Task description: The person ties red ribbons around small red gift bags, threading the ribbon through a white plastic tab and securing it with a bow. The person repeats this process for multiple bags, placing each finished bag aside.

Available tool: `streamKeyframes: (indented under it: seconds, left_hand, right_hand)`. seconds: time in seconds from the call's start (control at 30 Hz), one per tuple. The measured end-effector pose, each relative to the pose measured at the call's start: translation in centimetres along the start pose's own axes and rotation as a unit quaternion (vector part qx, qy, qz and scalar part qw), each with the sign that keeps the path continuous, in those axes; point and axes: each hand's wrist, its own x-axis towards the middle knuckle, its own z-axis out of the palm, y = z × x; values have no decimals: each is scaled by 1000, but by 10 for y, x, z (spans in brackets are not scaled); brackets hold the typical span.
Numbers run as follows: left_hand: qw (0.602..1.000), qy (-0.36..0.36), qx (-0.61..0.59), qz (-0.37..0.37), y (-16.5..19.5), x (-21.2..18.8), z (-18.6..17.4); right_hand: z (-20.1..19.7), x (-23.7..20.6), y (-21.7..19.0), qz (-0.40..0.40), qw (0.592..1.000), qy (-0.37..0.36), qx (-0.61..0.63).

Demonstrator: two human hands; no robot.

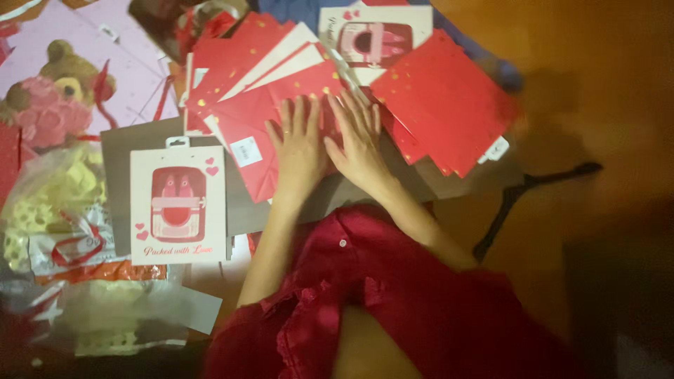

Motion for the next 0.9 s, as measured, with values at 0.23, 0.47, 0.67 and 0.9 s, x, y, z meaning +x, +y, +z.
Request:
streamKeyframes:
  seconds: [0.23, 0.47, 0.67, 0.9]
  left_hand:
    - [1000, 7, -10, -20, -8, 1, -6]
    - [998, 16, -41, -36, -16, 3, -4]
    - [998, 44, -31, -30, -24, 4, 5]
    - [987, 100, -121, -39, -32, -4, 3]
  right_hand:
    - [5, 17, -13, -41, 999, -19, -21]
    - [16, 29, -18, -28, 998, -64, -7]
    - [26, 31, -13, -34, 997, -57, -43]
    - [18, 29, 7, -1, 999, -33, 15]
